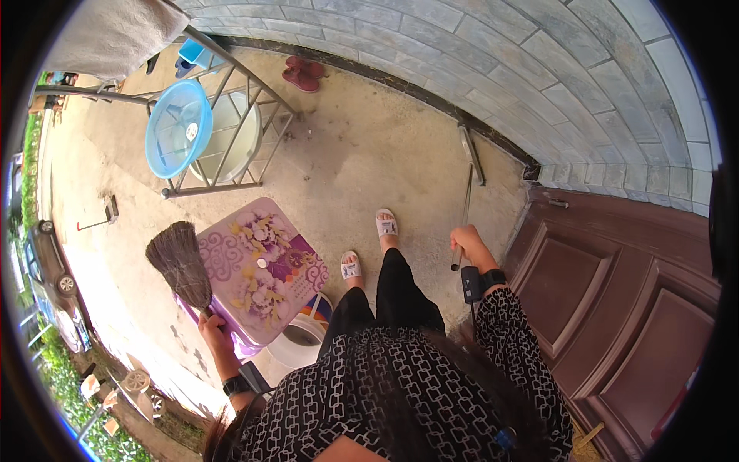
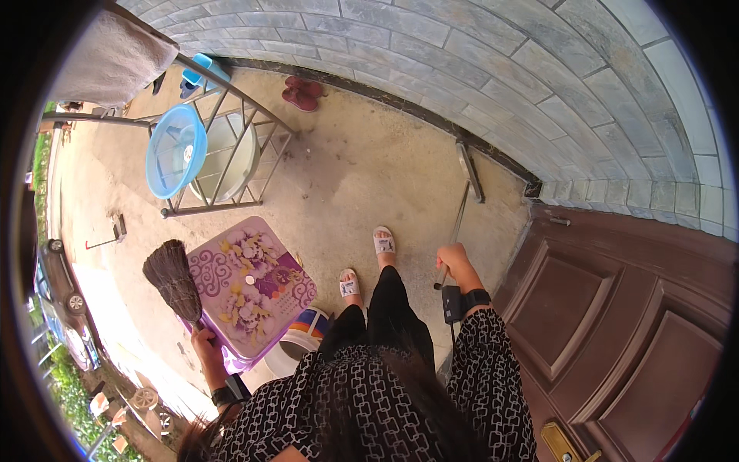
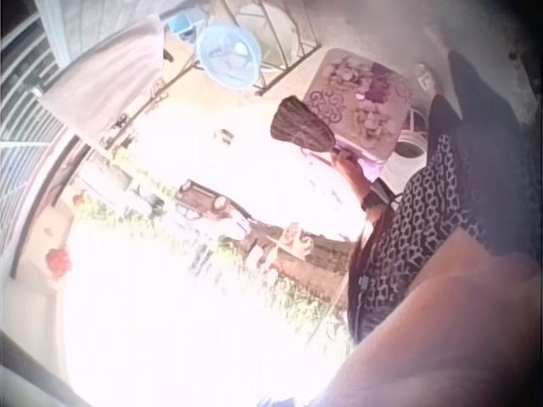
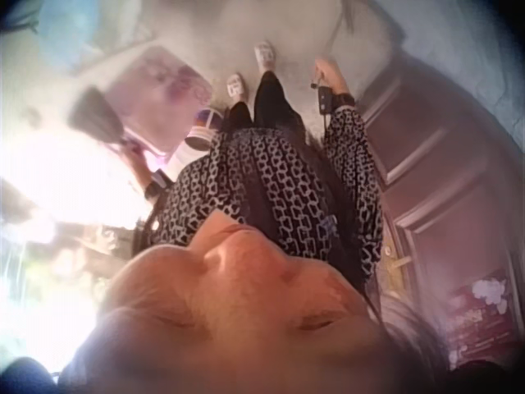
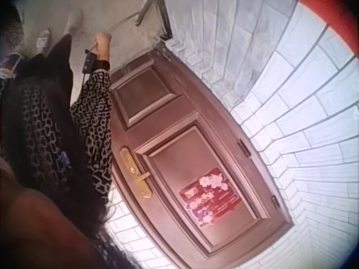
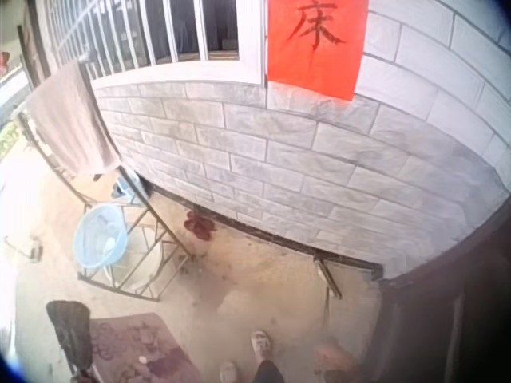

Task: The person sweeps the tiled floor area outside a door using a long-handled broom, moves a small purple stool, and uses a bucket of water and a brush.

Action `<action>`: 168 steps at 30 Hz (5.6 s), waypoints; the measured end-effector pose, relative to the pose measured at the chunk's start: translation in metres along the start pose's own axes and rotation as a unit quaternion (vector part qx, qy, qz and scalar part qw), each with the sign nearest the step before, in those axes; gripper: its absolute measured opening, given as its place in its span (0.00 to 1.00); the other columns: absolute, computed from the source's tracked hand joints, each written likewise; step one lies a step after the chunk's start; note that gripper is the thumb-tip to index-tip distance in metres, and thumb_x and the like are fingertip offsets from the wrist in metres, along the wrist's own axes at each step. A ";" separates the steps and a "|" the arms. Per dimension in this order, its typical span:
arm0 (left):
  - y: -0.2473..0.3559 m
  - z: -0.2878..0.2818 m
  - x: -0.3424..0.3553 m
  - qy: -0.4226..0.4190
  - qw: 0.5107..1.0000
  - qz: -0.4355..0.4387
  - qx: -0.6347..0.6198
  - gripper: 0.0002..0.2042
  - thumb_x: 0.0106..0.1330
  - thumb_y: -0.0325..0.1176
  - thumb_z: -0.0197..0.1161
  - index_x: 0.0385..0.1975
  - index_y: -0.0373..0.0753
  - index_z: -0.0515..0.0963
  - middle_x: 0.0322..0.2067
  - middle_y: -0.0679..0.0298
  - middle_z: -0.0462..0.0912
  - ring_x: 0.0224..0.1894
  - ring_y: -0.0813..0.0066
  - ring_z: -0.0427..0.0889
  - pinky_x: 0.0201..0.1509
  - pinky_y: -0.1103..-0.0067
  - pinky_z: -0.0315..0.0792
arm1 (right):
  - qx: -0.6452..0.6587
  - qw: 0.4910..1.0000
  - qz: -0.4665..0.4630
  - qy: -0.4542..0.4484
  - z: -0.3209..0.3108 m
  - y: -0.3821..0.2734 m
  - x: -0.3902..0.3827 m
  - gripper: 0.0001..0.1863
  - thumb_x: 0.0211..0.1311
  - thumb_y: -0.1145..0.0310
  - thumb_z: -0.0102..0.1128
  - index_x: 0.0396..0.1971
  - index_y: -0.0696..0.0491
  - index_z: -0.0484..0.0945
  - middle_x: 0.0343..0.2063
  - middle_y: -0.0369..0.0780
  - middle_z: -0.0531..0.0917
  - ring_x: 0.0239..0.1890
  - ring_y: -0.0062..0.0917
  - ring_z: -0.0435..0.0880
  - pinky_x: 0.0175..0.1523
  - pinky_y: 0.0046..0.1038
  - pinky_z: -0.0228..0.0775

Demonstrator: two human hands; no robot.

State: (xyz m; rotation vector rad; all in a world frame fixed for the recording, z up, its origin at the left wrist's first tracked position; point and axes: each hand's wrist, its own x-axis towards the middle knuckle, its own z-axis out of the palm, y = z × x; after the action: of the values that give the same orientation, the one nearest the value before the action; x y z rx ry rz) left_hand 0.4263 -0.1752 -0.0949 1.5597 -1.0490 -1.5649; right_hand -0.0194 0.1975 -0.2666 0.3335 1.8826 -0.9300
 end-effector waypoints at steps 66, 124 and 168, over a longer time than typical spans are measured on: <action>0.058 0.067 0.082 -0.066 0.992 -0.039 0.100 0.07 0.37 0.18 0.46 0.15 0.39 0.66 0.12 0.74 0.63 0.11 0.86 0.56 0.13 0.87 0.47 | -0.126 0.969 -0.031 -0.212 0.147 -0.163 0.005 0.09 0.48 0.72 0.55 0.15 0.61 0.72 0.09 0.41 0.73 0.10 0.24 0.70 0.15 0.24 0.60; 0.036 0.245 0.052 -0.146 0.981 -0.072 0.101 0.08 0.38 0.19 0.47 0.17 0.41 0.63 0.16 0.72 0.61 0.16 0.80 0.59 0.21 0.84 0.56 | 0.385 0.871 0.092 -0.290 0.056 0.002 -0.058 0.10 0.51 0.73 0.52 0.12 0.55 0.67 0.08 0.34 0.66 0.07 0.21 0.64 0.13 0.24 0.55; -0.187 0.396 0.342 -0.095 0.947 -0.304 -0.036 0.16 0.54 0.34 0.49 0.41 0.36 0.75 0.26 0.65 0.77 0.28 0.75 0.74 0.32 0.81 0.67 | 0.377 0.873 0.308 0.022 0.089 0.067 -0.165 0.04 0.49 0.77 0.50 0.23 0.56 0.65 0.08 0.33 0.63 0.08 0.18 0.61 0.12 0.21 0.51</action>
State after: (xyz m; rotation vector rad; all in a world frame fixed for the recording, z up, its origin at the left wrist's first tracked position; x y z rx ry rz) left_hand 0.0287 -0.3679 -0.4322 1.8110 -0.6151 -2.1718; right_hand 0.1581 0.2045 -0.1771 1.3441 1.2225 -1.1579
